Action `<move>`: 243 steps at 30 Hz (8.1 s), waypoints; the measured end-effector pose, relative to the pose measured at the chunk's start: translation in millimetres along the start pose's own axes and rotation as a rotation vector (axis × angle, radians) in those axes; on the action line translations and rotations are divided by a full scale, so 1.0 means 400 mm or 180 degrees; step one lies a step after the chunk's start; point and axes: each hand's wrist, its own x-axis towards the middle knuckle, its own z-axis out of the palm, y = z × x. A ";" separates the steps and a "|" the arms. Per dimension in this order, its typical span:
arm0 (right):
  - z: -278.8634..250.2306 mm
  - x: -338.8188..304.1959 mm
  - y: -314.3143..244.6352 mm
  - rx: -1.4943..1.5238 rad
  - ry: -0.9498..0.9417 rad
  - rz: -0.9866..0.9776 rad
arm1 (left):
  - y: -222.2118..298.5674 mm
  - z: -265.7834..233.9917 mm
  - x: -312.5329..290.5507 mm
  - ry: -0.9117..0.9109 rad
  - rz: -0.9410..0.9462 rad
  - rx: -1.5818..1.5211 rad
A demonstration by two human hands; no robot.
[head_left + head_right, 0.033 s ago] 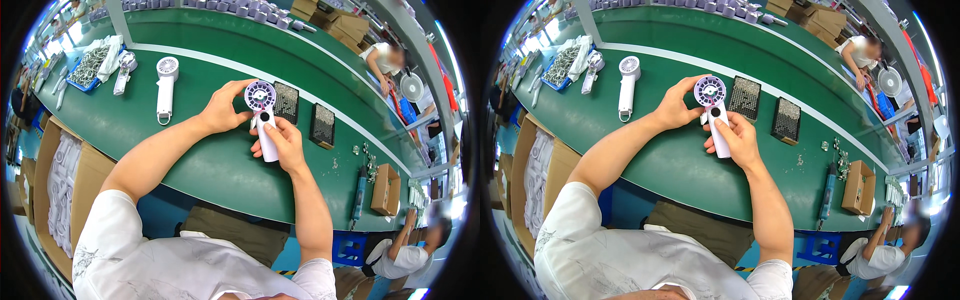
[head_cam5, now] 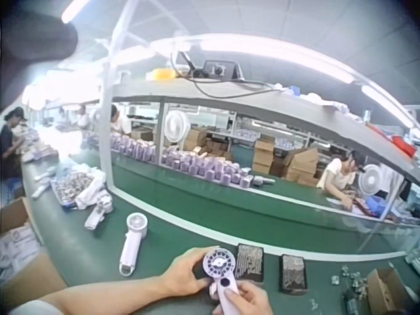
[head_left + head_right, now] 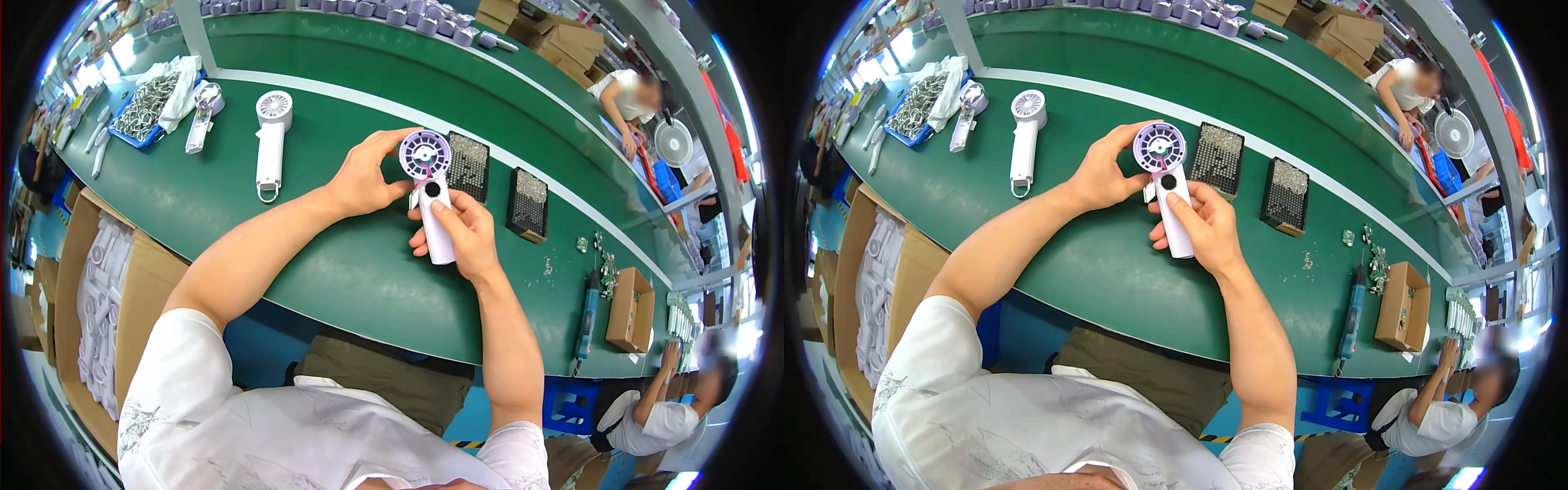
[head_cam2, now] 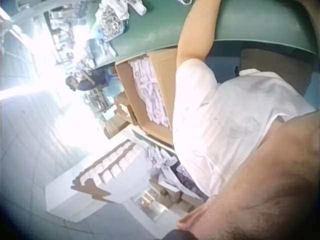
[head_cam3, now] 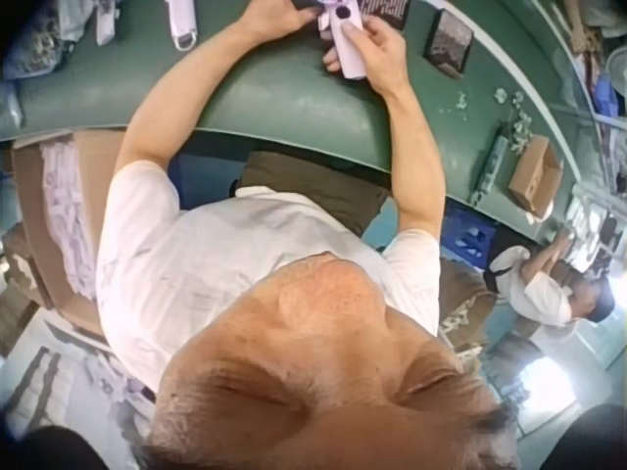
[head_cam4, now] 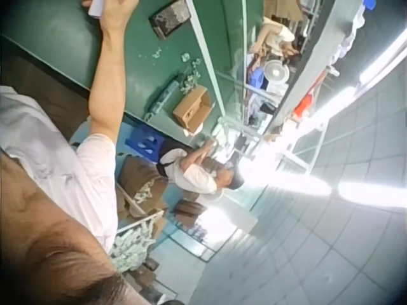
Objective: Assembling handheld portable fans on an electronics factory production line.
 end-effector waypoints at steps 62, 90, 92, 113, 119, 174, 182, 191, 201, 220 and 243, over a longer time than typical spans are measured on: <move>-0.005 -0.006 -0.018 -0.3536 0.0957 -0.1831 | -0.024 -0.017 0.012 0.0930 -0.0142 0.0595; -0.157 0.081 -0.142 -0.3949 0.1812 -0.1561 | -0.010 0.028 -0.030 0.0548 -0.0144 0.0194; -0.261 0.128 -0.171 -0.4440 0.1955 -0.1154 | 0.019 0.041 -0.025 0.0302 0.0172 0.0077; -1.074 0.983 -0.172 -0.4653 0.2959 0.1168 | 0.053 0.073 -0.021 -0.1386 0.0568 0.0413; -1.052 1.048 -0.133 -0.4499 0.3105 0.0852 | 0.048 0.069 -0.005 -0.1431 0.0494 0.0550; 0.988 -1.615 0.003 -0.4713 0.7905 0.6349 | 0.288 0.079 -0.187 -0.3176 0.1025 -0.1260; 1.125 -1.814 0.126 -0.0633 0.8748 0.6889 | 0.183 0.075 -0.163 -0.3763 0.0237 -0.1289; 1.119 -1.797 0.088 -0.0487 0.8786 0.6590 | 0.203 0.094 -0.174 -0.3725 -0.0044 -0.1125; 0.889 -1.589 0.030 -0.4426 0.8793 0.5348 | 0.161 0.106 -0.203 -0.2715 0.0299 -0.1078; 0.120 -0.419 -0.055 -0.5067 0.2798 -0.2053 | 0.134 0.081 -0.027 -0.1971 -0.0870 -0.3440; 0.039 -0.026 0.018 -0.3434 0.1500 -0.2153 | 0.042 0.069 -0.056 -0.1007 -0.2292 -0.3874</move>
